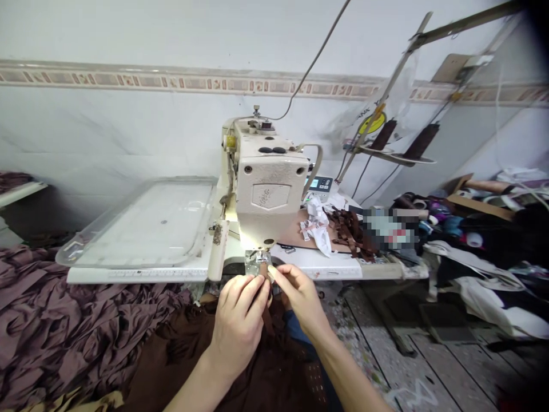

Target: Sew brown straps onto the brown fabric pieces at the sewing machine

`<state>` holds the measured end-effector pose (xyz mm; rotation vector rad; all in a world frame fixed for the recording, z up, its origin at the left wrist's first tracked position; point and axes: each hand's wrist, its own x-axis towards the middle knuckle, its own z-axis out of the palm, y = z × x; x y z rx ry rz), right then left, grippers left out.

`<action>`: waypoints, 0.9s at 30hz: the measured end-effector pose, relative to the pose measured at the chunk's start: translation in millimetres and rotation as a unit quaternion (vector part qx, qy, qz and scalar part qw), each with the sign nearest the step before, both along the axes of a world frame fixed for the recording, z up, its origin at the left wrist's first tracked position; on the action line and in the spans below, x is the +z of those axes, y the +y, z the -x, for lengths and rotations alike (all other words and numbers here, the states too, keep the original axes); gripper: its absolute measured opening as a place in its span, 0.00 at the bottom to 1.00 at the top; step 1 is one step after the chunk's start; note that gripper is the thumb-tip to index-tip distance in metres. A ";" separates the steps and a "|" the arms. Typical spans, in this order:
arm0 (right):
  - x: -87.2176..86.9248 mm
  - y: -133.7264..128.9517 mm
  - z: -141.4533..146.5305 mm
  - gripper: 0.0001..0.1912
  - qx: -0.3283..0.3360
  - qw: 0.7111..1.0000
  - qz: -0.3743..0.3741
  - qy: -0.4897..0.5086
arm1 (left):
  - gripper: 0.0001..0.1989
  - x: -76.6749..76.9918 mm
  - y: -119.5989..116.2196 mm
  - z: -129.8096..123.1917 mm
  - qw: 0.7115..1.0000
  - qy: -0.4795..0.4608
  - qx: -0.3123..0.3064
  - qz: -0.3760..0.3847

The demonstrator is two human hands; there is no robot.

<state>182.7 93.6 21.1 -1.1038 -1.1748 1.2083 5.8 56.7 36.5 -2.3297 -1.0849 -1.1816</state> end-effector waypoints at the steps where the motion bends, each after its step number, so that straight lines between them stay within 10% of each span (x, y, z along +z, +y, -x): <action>1: -4.4 -8.5 -0.2 0.23 0.017 1.000 0.006 -0.005 | 0.22 0.4 0.4 -0.9 1.000 0.000 0.002 0.000; 8: -21.3 -45.3 11.1 0.23 -0.008 0.999 -0.022 0.038 | 0.23 -0.1 1.4 -9.9 1.000 -0.008 0.021 0.014; 27: -14.3 -34.1 20.6 0.22 -0.059 0.996 -0.041 0.055 | 0.23 -2.7 -0.1 -15.8 0.997 -0.005 0.080 0.012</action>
